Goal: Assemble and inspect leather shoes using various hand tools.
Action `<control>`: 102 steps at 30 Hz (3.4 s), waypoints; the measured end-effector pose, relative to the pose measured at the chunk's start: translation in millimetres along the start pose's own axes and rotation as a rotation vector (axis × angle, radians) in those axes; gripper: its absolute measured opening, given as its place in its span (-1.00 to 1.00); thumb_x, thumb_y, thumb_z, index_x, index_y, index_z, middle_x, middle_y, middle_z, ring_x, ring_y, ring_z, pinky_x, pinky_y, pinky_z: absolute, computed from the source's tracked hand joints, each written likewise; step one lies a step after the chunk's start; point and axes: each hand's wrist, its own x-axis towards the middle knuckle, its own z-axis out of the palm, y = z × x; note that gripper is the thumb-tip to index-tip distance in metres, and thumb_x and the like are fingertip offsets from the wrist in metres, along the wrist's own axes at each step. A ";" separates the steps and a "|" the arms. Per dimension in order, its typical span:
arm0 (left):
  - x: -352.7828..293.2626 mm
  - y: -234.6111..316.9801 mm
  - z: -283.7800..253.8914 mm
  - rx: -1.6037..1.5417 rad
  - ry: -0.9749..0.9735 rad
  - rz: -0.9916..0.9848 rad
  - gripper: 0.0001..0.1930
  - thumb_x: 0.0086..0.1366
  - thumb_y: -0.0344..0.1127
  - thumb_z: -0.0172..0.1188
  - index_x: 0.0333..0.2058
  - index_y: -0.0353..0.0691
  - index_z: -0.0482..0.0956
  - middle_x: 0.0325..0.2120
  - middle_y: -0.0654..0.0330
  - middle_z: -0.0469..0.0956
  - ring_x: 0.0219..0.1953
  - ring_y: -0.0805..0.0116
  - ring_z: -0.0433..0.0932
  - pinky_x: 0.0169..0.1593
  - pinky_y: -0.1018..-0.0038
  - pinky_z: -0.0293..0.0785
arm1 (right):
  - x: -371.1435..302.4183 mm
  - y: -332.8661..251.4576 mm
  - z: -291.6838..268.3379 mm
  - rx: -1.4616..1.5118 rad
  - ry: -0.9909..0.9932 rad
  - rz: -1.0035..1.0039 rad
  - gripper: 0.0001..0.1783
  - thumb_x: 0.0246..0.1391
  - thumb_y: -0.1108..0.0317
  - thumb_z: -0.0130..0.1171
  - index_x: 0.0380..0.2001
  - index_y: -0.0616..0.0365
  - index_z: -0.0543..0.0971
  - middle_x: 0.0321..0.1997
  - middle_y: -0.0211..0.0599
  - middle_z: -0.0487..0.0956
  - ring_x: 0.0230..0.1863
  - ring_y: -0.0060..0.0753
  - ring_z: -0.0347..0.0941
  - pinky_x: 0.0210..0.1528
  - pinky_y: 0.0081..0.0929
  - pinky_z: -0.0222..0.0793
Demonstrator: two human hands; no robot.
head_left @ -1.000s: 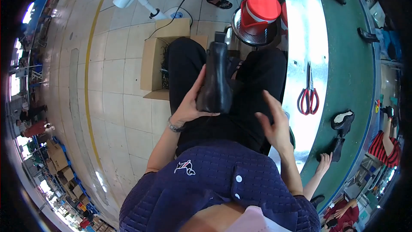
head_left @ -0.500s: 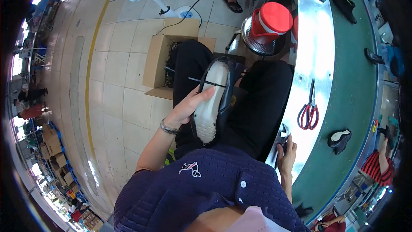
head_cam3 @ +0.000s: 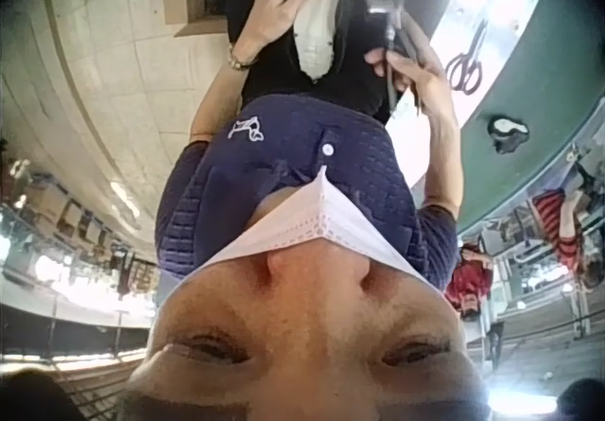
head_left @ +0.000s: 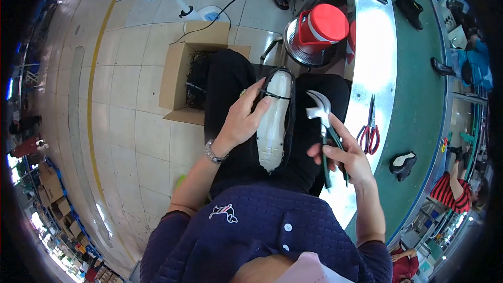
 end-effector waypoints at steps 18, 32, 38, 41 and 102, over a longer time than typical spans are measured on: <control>30.7 17.0 8.4 0.287 0.315 0.453 -0.78 0.30 -0.42 0.13 -0.13 -0.36 0.59 -0.27 -0.06 0.63 -0.25 0.04 0.63 -0.19 0.35 0.54 | 50.3 -18.7 36.1 -0.283 -0.012 -0.100 -0.27 0.34 0.46 -0.11 0.43 0.10 -0.18 -0.40 -0.33 0.42 -0.43 -0.55 0.43 -0.38 -0.53 0.46; 33.5 13.1 -15.5 0.574 0.091 0.708 -0.52 0.00 -0.64 0.13 -0.03 -0.25 0.57 -0.02 0.03 0.56 -0.17 0.14 0.60 -0.10 0.37 0.54 | 44.0 -49.4 26.2 -0.632 -0.020 -0.021 -0.31 0.32 0.46 -0.10 0.42 0.01 -0.08 -0.48 -0.25 0.52 -0.46 -0.39 0.52 -0.32 -0.40 0.48; 30.8 14.2 -17.3 0.705 0.058 0.703 -0.41 -0.09 -0.65 0.16 0.04 -0.23 0.53 0.07 0.04 0.49 -0.17 0.13 0.58 -0.10 0.37 0.54 | 29.7 -89.7 40.8 -1.091 0.164 -0.340 -0.29 0.20 0.50 0.03 0.39 0.09 0.07 -0.53 -0.19 0.58 -0.45 -0.30 0.58 -0.32 -0.33 0.47; 31.2 15.7 -15.2 0.703 0.044 0.707 -0.39 -0.09 -0.65 0.17 0.05 -0.23 0.52 0.07 0.04 0.49 -0.17 0.14 0.58 -0.10 0.37 0.55 | 55.0 -58.4 54.1 -1.008 0.436 -0.552 -0.21 0.13 0.50 0.10 0.38 -0.05 0.04 -0.49 0.03 0.57 -0.47 0.09 0.57 -0.41 -0.09 0.46; 22.2 2.3 1.3 0.616 0.124 0.627 -0.50 0.16 -0.51 0.07 0.13 -0.18 0.47 0.11 -0.05 0.42 -0.10 0.07 0.51 -0.09 0.26 0.52 | 63.5 144.3 -140.5 -0.143 0.658 -0.247 -0.46 0.19 0.18 0.10 0.20 0.11 0.33 -0.26 -0.18 0.52 -0.38 -0.34 0.34 -0.40 -0.42 0.24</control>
